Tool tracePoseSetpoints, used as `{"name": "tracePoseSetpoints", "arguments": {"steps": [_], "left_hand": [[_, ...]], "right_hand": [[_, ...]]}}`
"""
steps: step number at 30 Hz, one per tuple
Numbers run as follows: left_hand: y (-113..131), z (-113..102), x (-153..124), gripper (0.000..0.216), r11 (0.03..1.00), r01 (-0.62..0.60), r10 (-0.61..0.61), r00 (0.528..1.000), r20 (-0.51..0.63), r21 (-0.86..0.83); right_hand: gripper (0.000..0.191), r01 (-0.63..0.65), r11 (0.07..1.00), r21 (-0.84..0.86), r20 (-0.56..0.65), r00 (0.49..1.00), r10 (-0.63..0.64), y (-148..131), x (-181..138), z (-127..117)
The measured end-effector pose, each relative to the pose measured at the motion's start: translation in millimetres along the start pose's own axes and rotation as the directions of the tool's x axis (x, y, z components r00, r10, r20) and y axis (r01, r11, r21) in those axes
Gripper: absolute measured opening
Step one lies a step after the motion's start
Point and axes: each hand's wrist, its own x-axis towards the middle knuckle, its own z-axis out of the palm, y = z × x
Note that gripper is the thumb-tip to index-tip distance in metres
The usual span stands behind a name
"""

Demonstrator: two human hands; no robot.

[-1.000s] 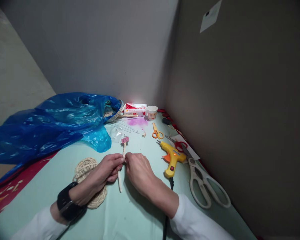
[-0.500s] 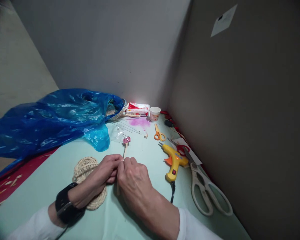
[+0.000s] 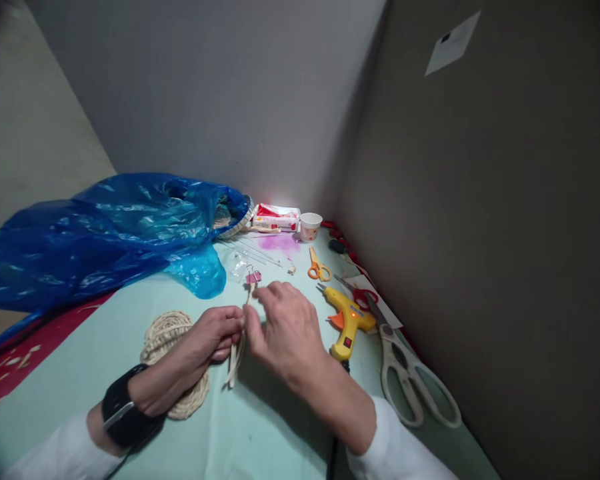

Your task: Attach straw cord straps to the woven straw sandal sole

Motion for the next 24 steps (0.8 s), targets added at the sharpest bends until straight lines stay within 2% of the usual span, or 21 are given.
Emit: {"name": "tracePoseSetpoints", "arguments": {"steps": [2,5,8,12,16,20,24], "left_hand": [[2.1,1.2,-0.3,0.009,0.998,0.008,-0.007,1.000,-0.010,0.057],[3.5,2.3,-0.7,0.004,0.983,0.003,0.004,0.999,-0.039,0.185],[4.2,3.1,-0.5,0.006,0.929,-0.044,0.078,0.994,-0.078,0.368],[7.6,4.4,-2.9,0.020,0.756,-0.103,0.234,0.965,-0.120,0.646],[13.6,4.0,-9.8,0.022,0.575,-0.108,0.316,0.943,-0.099,0.811],[13.6,7.3,-17.1,0.023,0.467,-0.093,0.327,0.942,-0.074,0.879],[2.4,19.5,-24.0,0.030,0.398,-0.097,0.321,0.946,-0.039,0.912]], "right_hand": [[0.029,-0.053,0.992,0.113,0.061,0.997,0.047,8.6,7.1,-0.3],[0.034,-0.083,0.958,0.273,0.191,0.981,0.030,17.3,13.4,13.3],[0.035,-0.127,0.920,0.371,0.208,0.977,0.051,20.7,15.7,27.1],[0.032,-0.175,0.871,0.458,0.173,0.979,0.106,21.8,14.4,31.6],[0.032,-0.215,0.805,0.553,0.145,0.976,0.161,21.2,10.8,31.4],[0.029,-0.264,0.675,0.689,0.196,0.964,0.178,21.6,9.4,33.2],[0.029,-0.357,0.481,0.801,0.305,0.934,0.184,22.3,9.5,37.0]]}}
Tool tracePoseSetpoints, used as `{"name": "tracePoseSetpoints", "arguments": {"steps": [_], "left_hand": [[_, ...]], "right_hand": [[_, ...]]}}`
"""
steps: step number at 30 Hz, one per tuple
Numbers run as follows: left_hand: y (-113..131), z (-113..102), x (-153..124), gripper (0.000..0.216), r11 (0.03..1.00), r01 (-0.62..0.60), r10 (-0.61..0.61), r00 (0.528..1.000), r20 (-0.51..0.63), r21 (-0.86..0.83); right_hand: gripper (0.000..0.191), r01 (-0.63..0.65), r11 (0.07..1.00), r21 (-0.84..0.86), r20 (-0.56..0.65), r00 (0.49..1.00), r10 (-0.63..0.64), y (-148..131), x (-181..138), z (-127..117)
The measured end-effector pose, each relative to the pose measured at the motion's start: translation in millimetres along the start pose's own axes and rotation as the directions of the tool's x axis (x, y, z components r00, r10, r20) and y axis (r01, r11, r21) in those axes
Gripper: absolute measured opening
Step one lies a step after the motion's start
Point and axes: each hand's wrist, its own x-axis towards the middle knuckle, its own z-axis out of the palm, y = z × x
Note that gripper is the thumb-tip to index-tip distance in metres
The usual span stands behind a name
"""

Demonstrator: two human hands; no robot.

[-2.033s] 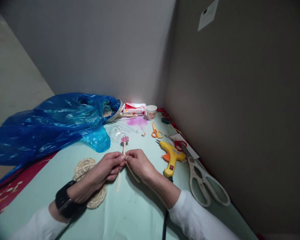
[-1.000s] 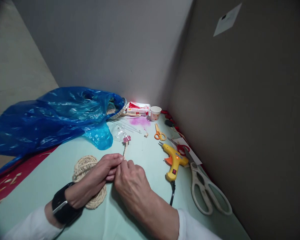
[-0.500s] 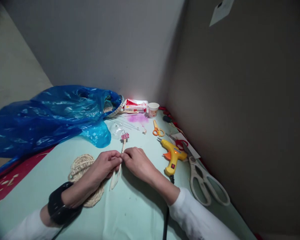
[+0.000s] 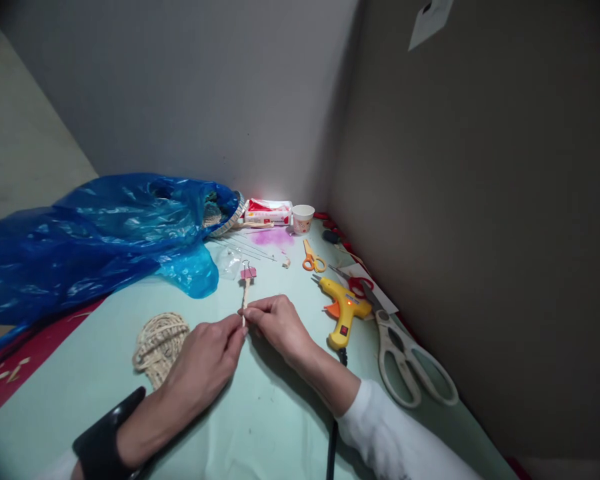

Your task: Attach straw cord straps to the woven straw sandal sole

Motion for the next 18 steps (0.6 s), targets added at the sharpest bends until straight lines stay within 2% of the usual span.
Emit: {"name": "tracePoseSetpoints", "arguments": {"steps": [3,6,8,10,12,15,18], "left_hand": [[5.5,4.3,-6.7,0.031,0.999,-0.041,0.041,0.999,0.023,-0.003],[6.7,-5.7,-6.0,0.028,0.995,-0.059,0.060,0.998,0.009,-0.084],[3.1,-15.3,0.4,0.030,0.985,-0.020,0.011,0.998,-0.055,-0.170],[-3.6,-20.5,10.2,0.025,0.957,0.059,-0.088,0.992,-0.090,-0.284],[-11.1,-19.2,20.4,0.025,0.901,0.132,-0.134,0.991,0.025,-0.413],[-18.3,-11.0,30.5,0.030,0.789,0.227,-0.079,0.959,0.271,-0.571],[-19.4,-6.9,32.8,0.029,0.686,0.290,-0.041,0.931,0.362,-0.667]], "right_hand": [[0.028,-0.063,0.988,0.140,0.046,0.997,0.057,1.4,1.3,0.8],[0.029,-0.100,0.970,0.223,0.067,0.994,0.087,-0.9,2.0,-0.6],[0.028,-0.109,0.962,0.251,0.072,0.993,0.094,-4.4,1.2,-2.2],[0.027,-0.109,0.959,0.262,0.079,0.993,0.091,-8.4,-0.8,-3.2],[0.025,-0.103,0.962,0.253,0.096,0.992,0.081,-11.5,-3.2,-3.4],[0.023,-0.083,0.978,0.192,0.124,0.990,0.059,-12.2,-5.4,-3.1],[0.020,-0.037,0.998,0.058,0.141,0.990,0.029,-8.8,-4.6,-3.9]]}}
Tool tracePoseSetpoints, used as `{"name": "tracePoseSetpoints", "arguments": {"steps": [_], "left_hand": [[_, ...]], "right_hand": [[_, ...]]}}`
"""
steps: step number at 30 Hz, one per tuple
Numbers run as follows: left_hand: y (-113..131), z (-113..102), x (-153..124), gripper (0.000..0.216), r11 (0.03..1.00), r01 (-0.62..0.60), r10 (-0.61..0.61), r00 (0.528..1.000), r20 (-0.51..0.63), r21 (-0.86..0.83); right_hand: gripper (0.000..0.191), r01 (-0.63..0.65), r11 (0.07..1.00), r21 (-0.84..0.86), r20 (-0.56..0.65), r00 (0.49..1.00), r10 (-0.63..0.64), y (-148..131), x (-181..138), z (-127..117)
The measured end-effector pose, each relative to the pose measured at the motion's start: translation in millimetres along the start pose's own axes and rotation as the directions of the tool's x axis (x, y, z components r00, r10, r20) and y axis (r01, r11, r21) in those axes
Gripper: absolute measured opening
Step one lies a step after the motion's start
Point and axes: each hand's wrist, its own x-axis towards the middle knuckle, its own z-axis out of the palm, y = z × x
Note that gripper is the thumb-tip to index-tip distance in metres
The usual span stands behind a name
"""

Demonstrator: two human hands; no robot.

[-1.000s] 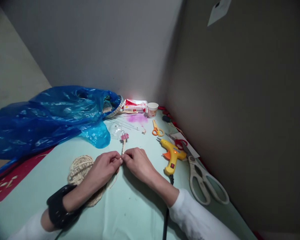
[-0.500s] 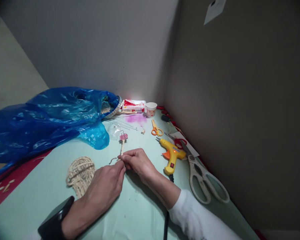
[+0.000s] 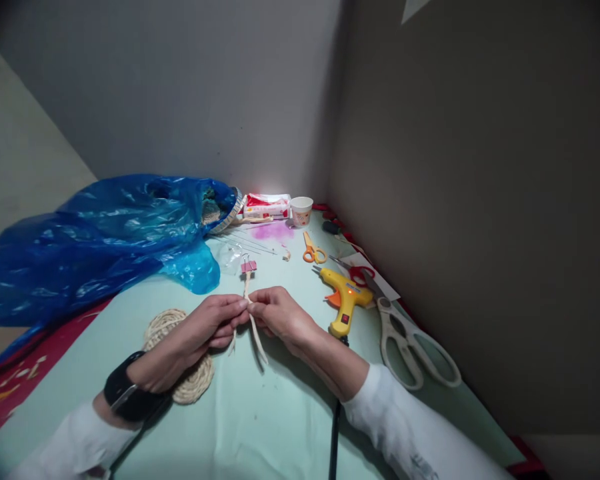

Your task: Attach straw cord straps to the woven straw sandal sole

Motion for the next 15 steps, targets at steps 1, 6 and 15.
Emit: {"name": "tracePoseSetpoints", "arguments": {"steps": [1,6,15], "left_hand": [[0.1,0.3,-0.4,0.029,0.999,0.005,-0.005,1.000,0.005,-0.033],[-1.3,2.2,-5.2,0.030,0.996,0.015,-0.019,0.999,-0.046,-0.085],[-1.6,5.9,-9.7,0.033,0.979,-0.149,0.181,0.949,-0.257,0.138]], "right_hand": [[0.018,0.016,0.998,-0.065,-0.001,1.000,-0.016,1.2,0.5,-0.5],[0.015,0.078,0.884,-0.462,-0.067,0.990,-0.122,-0.6,-4.2,1.6],[0.012,-0.046,0.433,-0.900,-0.138,0.973,-0.183,-18.4,-26.1,18.8]]}}
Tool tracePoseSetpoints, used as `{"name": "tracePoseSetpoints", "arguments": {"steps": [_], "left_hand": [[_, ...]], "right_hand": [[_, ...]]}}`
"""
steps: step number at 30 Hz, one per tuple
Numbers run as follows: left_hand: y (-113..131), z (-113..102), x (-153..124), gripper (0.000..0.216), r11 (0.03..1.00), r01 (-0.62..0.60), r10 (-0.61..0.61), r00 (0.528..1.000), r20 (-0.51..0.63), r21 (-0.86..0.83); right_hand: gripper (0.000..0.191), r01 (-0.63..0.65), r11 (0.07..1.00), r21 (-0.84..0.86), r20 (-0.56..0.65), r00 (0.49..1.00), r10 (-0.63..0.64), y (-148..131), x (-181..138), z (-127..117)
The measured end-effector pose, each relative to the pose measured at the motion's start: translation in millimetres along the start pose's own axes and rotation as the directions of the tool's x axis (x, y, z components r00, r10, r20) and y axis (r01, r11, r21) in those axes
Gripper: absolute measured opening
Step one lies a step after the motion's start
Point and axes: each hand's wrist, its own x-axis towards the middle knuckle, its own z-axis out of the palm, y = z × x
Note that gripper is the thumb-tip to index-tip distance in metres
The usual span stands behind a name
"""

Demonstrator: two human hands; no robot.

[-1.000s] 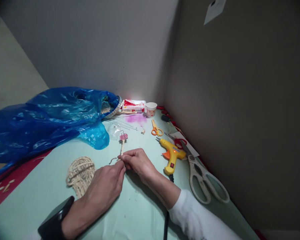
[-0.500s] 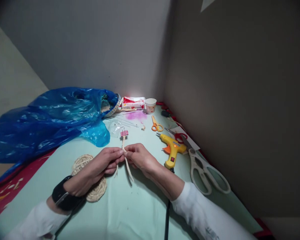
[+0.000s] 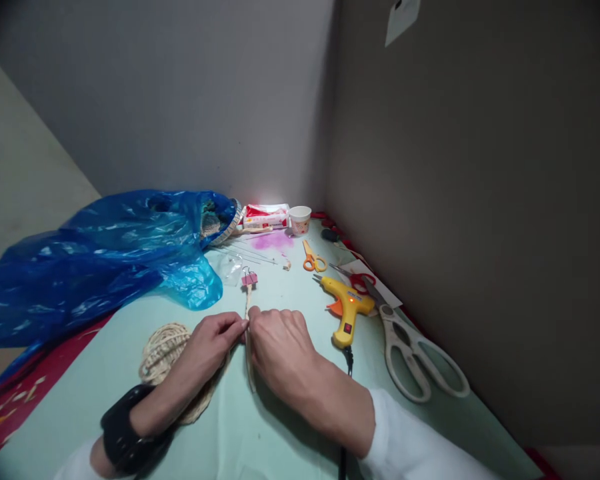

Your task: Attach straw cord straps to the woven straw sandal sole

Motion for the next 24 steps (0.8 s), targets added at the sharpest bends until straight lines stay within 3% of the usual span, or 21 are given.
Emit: {"name": "tracePoseSetpoints", "arguments": {"steps": [3,8,15,20,24], "left_hand": [[-3.1,1.4,0.1,0.029,0.999,0.013,-0.013,1.000,0.010,-0.031],[-11.7,4.6,-0.4,0.020,0.976,0.152,-0.130,0.982,0.139,-0.158],[-9.4,0.8,-1.6,0.005,0.933,0.225,-0.173,0.965,0.198,-0.282],[-7.1,-2.6,-3.3,0.014,0.910,0.221,-0.146,0.963,0.228,-0.351],[-10.8,0.0,-5.3,0.021,0.904,0.192,-0.132,0.975,0.180,-0.381]], "right_hand": [[0.014,0.027,0.996,-0.090,-0.028,0.999,-0.030,-4.7,-2.6,0.7],[0.011,0.117,0.980,-0.159,-0.055,0.990,-0.127,-9.7,-5.7,9.0],[0.010,0.300,0.922,-0.243,-0.062,0.944,-0.323,-11.7,-8.6,23.6],[0.022,0.340,0.895,-0.287,-0.088,0.921,-0.378,-13.9,-13.9,34.6],[0.020,0.337,0.921,-0.197,-0.102,0.927,-0.361,-13.1,-14.8,27.8]]}}
